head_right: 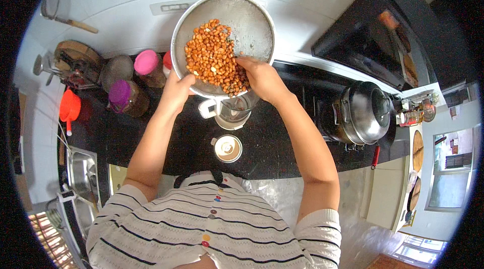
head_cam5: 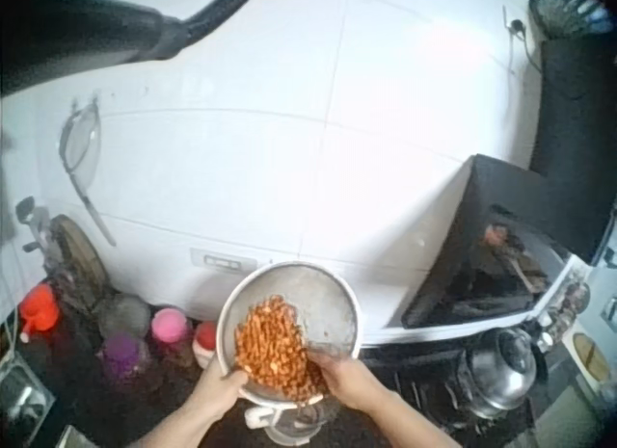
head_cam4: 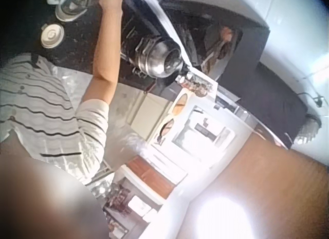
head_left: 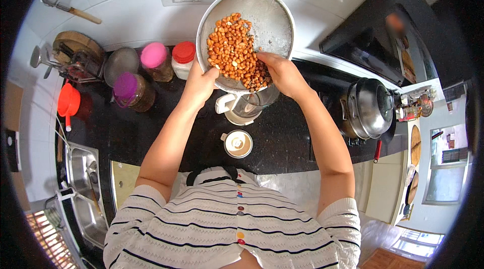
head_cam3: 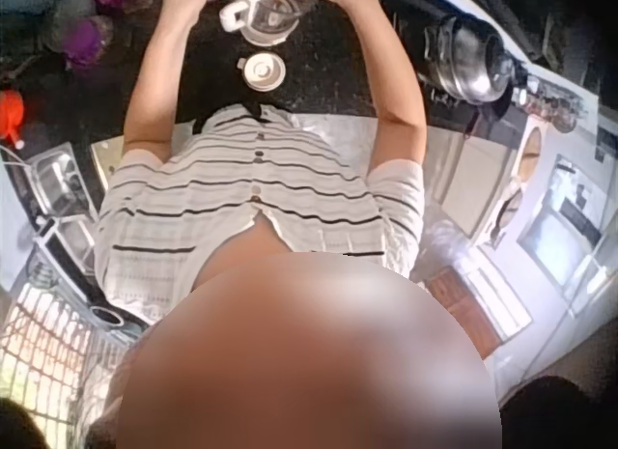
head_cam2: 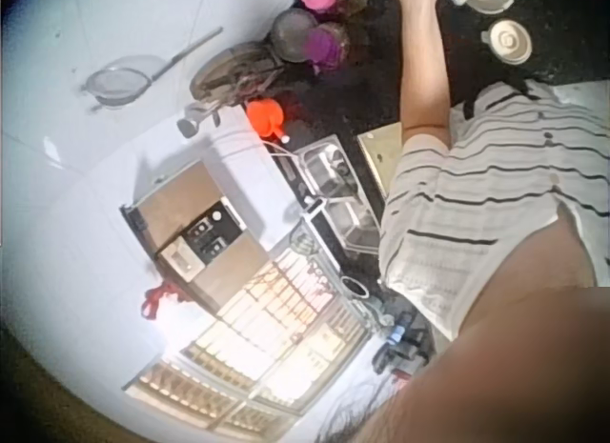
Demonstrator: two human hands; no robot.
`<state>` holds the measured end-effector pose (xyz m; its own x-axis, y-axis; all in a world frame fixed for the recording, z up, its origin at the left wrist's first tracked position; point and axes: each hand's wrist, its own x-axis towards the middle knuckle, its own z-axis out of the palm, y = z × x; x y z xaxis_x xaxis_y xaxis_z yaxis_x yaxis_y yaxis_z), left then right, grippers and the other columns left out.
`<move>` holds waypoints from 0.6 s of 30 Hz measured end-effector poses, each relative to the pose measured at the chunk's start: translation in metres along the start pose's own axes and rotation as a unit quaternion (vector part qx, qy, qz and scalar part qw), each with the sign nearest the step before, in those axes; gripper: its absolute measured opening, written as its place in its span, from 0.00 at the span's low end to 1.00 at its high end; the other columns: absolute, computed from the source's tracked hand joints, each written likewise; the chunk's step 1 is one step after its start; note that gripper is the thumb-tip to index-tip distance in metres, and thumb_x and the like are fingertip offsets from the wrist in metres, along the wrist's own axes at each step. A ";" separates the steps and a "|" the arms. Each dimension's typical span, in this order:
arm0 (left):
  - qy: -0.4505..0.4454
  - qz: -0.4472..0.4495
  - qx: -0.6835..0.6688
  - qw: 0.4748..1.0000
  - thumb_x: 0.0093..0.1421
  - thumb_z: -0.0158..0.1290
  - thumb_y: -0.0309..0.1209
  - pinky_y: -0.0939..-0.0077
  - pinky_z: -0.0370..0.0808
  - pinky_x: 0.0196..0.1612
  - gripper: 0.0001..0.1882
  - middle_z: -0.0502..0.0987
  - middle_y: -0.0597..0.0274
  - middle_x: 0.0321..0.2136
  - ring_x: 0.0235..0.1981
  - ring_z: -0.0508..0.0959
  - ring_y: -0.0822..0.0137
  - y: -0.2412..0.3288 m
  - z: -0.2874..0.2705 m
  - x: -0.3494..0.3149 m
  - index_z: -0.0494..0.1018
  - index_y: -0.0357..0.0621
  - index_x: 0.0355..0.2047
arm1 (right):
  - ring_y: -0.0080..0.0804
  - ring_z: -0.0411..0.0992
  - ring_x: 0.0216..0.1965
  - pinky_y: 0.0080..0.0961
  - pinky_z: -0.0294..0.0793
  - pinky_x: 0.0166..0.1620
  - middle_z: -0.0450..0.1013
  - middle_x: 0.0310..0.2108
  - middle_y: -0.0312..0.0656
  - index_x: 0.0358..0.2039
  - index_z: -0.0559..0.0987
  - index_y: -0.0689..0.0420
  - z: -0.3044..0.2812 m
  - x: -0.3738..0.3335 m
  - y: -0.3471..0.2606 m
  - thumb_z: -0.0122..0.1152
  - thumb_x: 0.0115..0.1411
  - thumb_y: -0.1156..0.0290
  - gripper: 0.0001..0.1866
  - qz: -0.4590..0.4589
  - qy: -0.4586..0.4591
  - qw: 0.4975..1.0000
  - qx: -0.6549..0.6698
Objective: The person washes peanuts in a metal sieve under running water in a kitchen sink. After rinsing, they transfer the peanuts from the sieve into a blender jar using their hands.
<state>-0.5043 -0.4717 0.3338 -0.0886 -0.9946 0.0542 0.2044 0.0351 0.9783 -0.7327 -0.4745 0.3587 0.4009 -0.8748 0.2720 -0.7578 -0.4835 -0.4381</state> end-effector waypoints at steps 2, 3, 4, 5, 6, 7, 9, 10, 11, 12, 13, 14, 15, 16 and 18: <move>-0.007 0.032 0.031 0.999 0.53 0.42 0.17 0.68 0.80 0.37 0.27 0.70 0.52 0.46 0.44 0.75 0.61 -0.009 -0.005 0.006 0.57 0.36 0.56 | 0.47 0.66 0.53 0.34 0.63 0.57 0.67 0.50 0.55 0.49 0.71 0.63 0.000 -0.006 0.001 0.45 0.58 0.76 0.18 0.017 -0.011 1.000 0.003; -0.008 0.027 0.029 0.999 0.53 0.42 0.16 0.68 0.80 0.37 0.27 0.70 0.52 0.46 0.44 0.75 0.61 -0.008 -0.004 0.005 0.57 0.36 0.56 | 0.48 0.66 0.52 0.34 0.64 0.56 0.68 0.49 0.56 0.48 0.72 0.64 0.000 -0.008 -0.001 0.47 0.57 0.74 0.18 0.018 0.002 1.000 0.008; -0.008 0.021 0.028 0.999 0.53 0.42 0.16 0.68 0.80 0.37 0.28 0.70 0.52 0.47 0.44 0.75 0.61 -0.004 -0.002 0.003 0.57 0.36 0.56 | 0.49 0.67 0.52 0.35 0.65 0.55 0.68 0.48 0.57 0.47 0.72 0.65 -0.001 -0.010 -0.004 0.49 0.56 0.71 0.19 0.020 0.015 1.000 0.013; -0.007 0.016 0.027 0.999 0.53 0.42 0.16 0.68 0.80 0.37 0.28 0.70 0.52 0.47 0.44 0.75 0.61 -0.002 -0.001 0.002 0.57 0.36 0.56 | 0.50 0.67 0.51 0.36 0.66 0.54 0.69 0.47 0.58 0.46 0.72 0.66 0.000 -0.012 -0.006 0.51 0.55 0.68 0.20 0.021 0.028 0.999 0.018; -0.008 0.015 0.031 0.999 0.53 0.42 0.16 0.68 0.80 0.37 0.28 0.69 0.52 0.47 0.44 0.75 0.61 -0.002 -0.001 0.003 0.56 0.36 0.56 | 0.52 0.67 0.50 0.36 0.66 0.53 0.69 0.46 0.59 0.45 0.72 0.67 0.002 -0.013 -0.009 0.54 0.53 0.63 0.23 0.024 0.042 0.999 0.019; -0.009 0.015 0.035 0.999 0.53 0.42 0.16 0.68 0.80 0.37 0.28 0.69 0.52 0.47 0.44 0.75 0.61 -0.002 -0.001 0.004 0.56 0.37 0.57 | 0.54 0.68 0.48 0.37 0.67 0.52 0.69 0.44 0.61 0.45 0.72 0.69 0.005 -0.014 -0.012 0.57 0.51 0.58 0.27 0.027 0.056 0.998 0.020; -0.009 0.011 0.030 0.999 0.53 0.41 0.16 0.68 0.81 0.37 0.28 0.69 0.52 0.47 0.44 0.75 0.61 -0.003 -0.001 0.005 0.56 0.37 0.57 | 0.57 0.69 0.45 0.39 0.68 0.50 0.69 0.41 0.64 0.43 0.71 0.72 0.012 -0.014 -0.021 0.63 0.47 0.49 0.37 0.031 0.083 0.996 0.022; -0.010 0.009 0.021 1.000 0.52 0.41 0.16 0.68 0.81 0.36 0.29 0.69 0.52 0.47 0.44 0.75 0.61 -0.004 -0.002 0.005 0.56 0.37 0.57 | 0.57 0.69 0.44 0.40 0.68 0.50 0.69 0.41 0.63 0.43 0.71 0.72 0.016 -0.014 -0.026 0.64 0.45 0.48 0.38 0.027 0.092 0.995 0.011; -0.010 0.006 0.013 1.000 0.52 0.41 0.16 0.68 0.81 0.36 0.29 0.69 0.52 0.48 0.44 0.75 0.61 -0.005 -0.002 0.005 0.55 0.37 0.57 | 0.57 0.69 0.42 0.41 0.68 0.50 0.69 0.40 0.62 0.43 0.71 0.72 0.019 -0.013 -0.031 0.66 0.43 0.48 0.39 0.023 0.101 0.995 0.001; -0.010 0.009 0.013 1.000 0.52 0.41 0.16 0.68 0.81 0.36 0.29 0.69 0.52 0.48 0.44 0.75 0.61 -0.006 -0.002 0.006 0.55 0.37 0.57 | 0.56 0.69 0.43 0.41 0.68 0.50 0.69 0.39 0.61 0.43 0.70 0.71 0.024 -0.013 -0.033 0.66 0.43 0.49 0.38 0.023 0.124 0.992 -0.021; -0.011 0.012 0.014 1.000 0.52 0.41 0.16 0.68 0.81 0.36 0.29 0.69 0.52 0.48 0.44 0.75 0.61 -0.006 -0.002 0.006 0.55 0.37 0.57 | 0.55 0.69 0.43 0.41 0.68 0.50 0.69 0.39 0.61 0.42 0.70 0.71 0.030 -0.014 -0.034 0.67 0.42 0.50 0.38 0.023 0.146 0.988 -0.043; -0.011 0.015 0.015 1.000 0.52 0.41 0.16 0.67 0.81 0.36 0.29 0.69 0.52 0.48 0.44 0.75 0.61 -0.006 -0.001 0.006 0.55 0.36 0.57 | 0.55 0.69 0.43 0.40 0.68 0.49 0.69 0.39 0.60 0.42 0.70 0.71 0.033 -0.014 -0.034 0.68 0.41 0.51 0.38 0.023 0.169 0.983 -0.066; -0.007 0.010 0.016 1.000 0.52 0.41 0.16 0.67 0.81 0.36 0.29 0.69 0.52 0.48 0.44 0.75 0.61 -0.005 0.000 0.005 0.55 0.36 0.57 | 0.54 0.69 0.43 0.40 0.68 0.49 0.69 0.39 0.59 0.42 0.70 0.70 0.036 -0.015 -0.034 0.68 0.41 0.52 0.37 0.030 0.168 0.983 -0.067; -0.003 0.005 0.018 1.000 0.52 0.41 0.16 0.67 0.81 0.36 0.29 0.69 0.52 0.48 0.44 0.75 0.61 -0.002 0.001 0.004 0.55 0.37 0.57 | 0.53 0.69 0.44 0.40 0.69 0.48 0.69 0.38 0.59 0.41 0.70 0.70 0.038 -0.015 -0.034 0.68 0.40 0.53 0.36 0.036 0.168 0.983 -0.068; 0.005 0.006 0.022 1.000 0.52 0.41 0.16 0.68 0.80 0.36 0.29 0.69 0.52 0.48 0.44 0.75 0.61 -0.001 0.002 0.003 0.55 0.36 0.57 | 0.52 0.69 0.43 0.39 0.69 0.47 0.69 0.38 0.58 0.40 0.71 0.69 0.038 -0.016 -0.034 0.68 0.40 0.55 0.34 0.050 0.161 0.984 -0.057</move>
<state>-0.5067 -0.4745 0.3337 -0.0774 -0.9950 0.0634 0.1622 0.0502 0.9855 -0.6933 -0.4451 0.3368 0.1517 -0.8534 0.4986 -0.8450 -0.3737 -0.3826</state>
